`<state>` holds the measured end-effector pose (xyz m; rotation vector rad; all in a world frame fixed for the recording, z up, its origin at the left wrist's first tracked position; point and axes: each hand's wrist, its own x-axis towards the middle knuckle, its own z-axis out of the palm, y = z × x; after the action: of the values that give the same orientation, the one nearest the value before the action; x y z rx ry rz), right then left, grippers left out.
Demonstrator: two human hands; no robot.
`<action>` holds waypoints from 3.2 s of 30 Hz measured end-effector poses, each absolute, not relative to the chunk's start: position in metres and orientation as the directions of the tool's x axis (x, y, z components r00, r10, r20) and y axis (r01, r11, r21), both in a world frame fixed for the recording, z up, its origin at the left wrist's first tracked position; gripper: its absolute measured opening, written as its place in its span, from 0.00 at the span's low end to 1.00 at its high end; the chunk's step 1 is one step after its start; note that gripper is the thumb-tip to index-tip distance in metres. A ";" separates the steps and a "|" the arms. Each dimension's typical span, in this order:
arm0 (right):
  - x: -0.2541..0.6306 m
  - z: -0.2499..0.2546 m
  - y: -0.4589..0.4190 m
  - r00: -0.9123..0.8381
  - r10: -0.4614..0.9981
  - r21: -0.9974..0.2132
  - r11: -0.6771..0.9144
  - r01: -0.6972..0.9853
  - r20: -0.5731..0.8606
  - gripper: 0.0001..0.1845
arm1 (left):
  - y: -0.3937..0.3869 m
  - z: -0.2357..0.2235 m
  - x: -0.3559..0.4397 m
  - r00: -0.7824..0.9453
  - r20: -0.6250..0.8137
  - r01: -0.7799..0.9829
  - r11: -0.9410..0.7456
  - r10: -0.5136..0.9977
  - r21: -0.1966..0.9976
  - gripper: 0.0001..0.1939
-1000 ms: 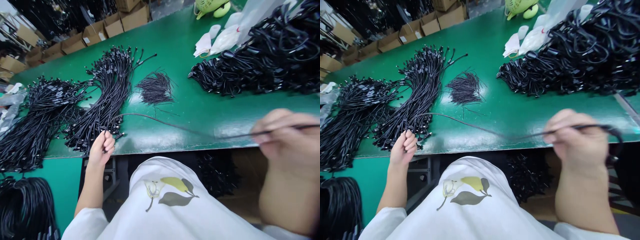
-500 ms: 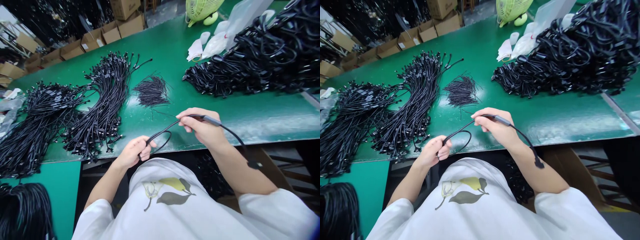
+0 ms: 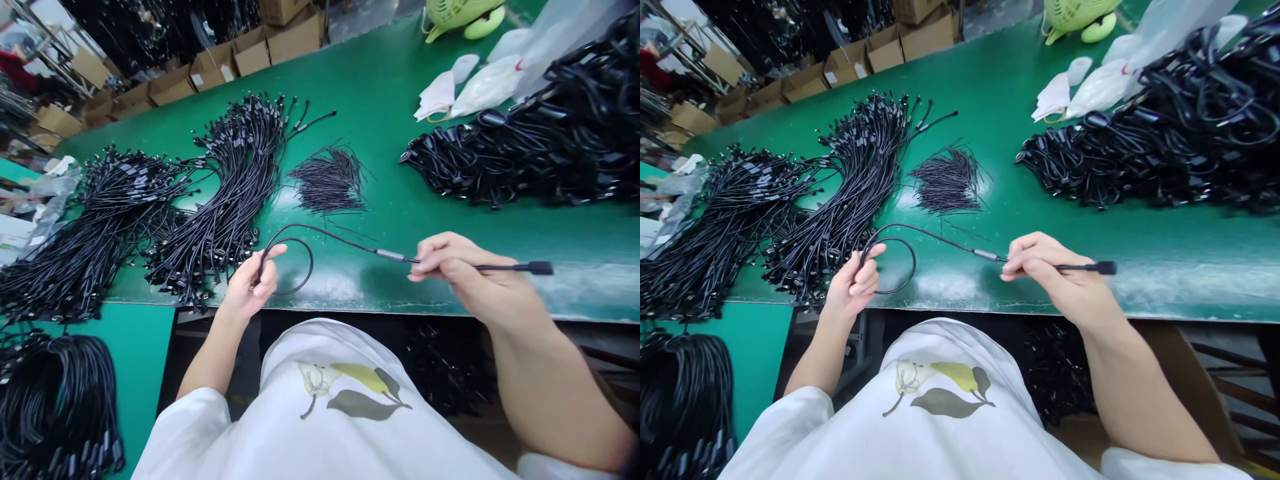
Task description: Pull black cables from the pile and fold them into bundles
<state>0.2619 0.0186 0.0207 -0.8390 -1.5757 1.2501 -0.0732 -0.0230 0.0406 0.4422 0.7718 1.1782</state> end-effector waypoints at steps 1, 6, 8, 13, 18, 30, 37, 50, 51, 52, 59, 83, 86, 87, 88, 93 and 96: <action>0.261 0.022 0.017 -0.337 0.899 -0.948 0.314 0.044 0.282 0.10 | -0.022 0.039 -0.071 0.183 -0.314 -0.637 0.356 0.932 0.684 0.14; 0.250 0.033 0.013 -0.484 0.772 -0.809 0.554 0.195 0.412 0.13 | -0.019 0.034 -0.066 0.164 -0.276 -0.686 0.310 0.947 0.658 0.16; 0.247 0.036 0.015 -0.521 0.747 -0.802 0.570 0.181 0.413 0.13 | -0.020 0.035 -0.068 0.174 -0.278 -0.678 0.320 0.945 0.662 0.14; 0.242 0.031 0.018 -0.523 0.735 -0.736 0.621 0.268 0.430 0.13 | -0.022 0.036 -0.066 0.102 -0.308 -0.673 0.294 0.946 0.678 0.08; 0.210 0.024 0.003 -0.729 0.600 -0.539 0.754 0.376 0.330 0.12 | -0.020 0.024 -0.032 0.017 -0.125 -0.419 0.120 0.992 0.900 0.14; 0.152 0.017 0.010 -0.305 0.847 -0.830 0.508 0.229 0.434 0.13 | -0.020 0.007 -0.005 0.155 -0.046 -0.033 0.051 0.987 0.998 0.21; 0.153 -0.002 0.025 -0.131 0.917 -0.880 0.399 0.257 0.378 0.30 | -0.016 0.011 -0.006 0.231 -0.227 -0.389 0.303 0.946 0.870 0.19; 0.147 -0.005 0.024 -0.395 0.902 -0.866 -0.330 -0.375 -0.173 0.18 | -0.022 0.007 0.002 0.117 -0.356 -0.688 0.334 0.927 0.644 0.23; 0.144 -0.005 0.024 -0.406 0.899 -0.853 -0.336 -0.398 -0.165 0.20 | -0.021 0.008 0.002 0.095 -0.372 -0.712 0.324 0.923 0.623 0.22; 0.141 -0.005 0.023 -0.383 0.910 -0.839 -0.328 -0.433 -0.158 0.21 | -0.020 0.009 0.003 0.080 -0.385 -0.725 0.318 0.920 0.611 0.22; 0.118 -0.008 0.011 -0.090 0.985 -0.839 -0.172 -0.516 -0.146 0.21 | -0.025 -0.005 0.019 0.132 -0.431 -0.682 0.397 0.893 0.614 0.26; 0.152 0.004 0.035 -0.184 0.958 -0.972 0.200 -0.120 0.220 0.13 | -0.029 0.019 -0.002 0.300 -0.313 -0.529 0.430 0.901 0.732 0.15; 0.143 -0.004 0.029 -0.253 0.967 -0.958 -0.038 -0.285 0.037 0.19 | -0.030 0.019 0.001 0.259 -0.283 -0.527 0.380 0.924 0.760 0.19; 0.140 -0.007 0.027 -0.295 0.955 -0.938 -0.124 -0.323 -0.024 0.19 | -0.029 0.017 0.002 0.247 -0.278 -0.511 0.369 0.928 0.777 0.19; 0.137 -0.009 0.025 -0.315 0.946 -0.916 -0.191 -0.353 -0.075 0.18 | -0.028 0.015 0.002 0.240 -0.278 -0.485 0.363 0.930 0.795 0.20; 0.126 -0.008 0.021 -0.191 0.973 -0.836 -0.213 -0.506 -0.133 0.20 | -0.016 -0.013 0.003 0.141 -0.224 -0.236 0.252 0.964 0.938 0.20; 0.121 -0.003 0.021 -0.242 0.963 -0.808 -0.236 -0.540 -0.119 0.19 | -0.012 -0.026 0.000 0.098 -0.159 0.005 0.159 0.982 0.987 0.15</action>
<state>0.1205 0.0210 -0.0035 -0.7726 -0.7844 1.7155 0.0000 -0.0122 -0.0262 1.1347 1.2065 1.0217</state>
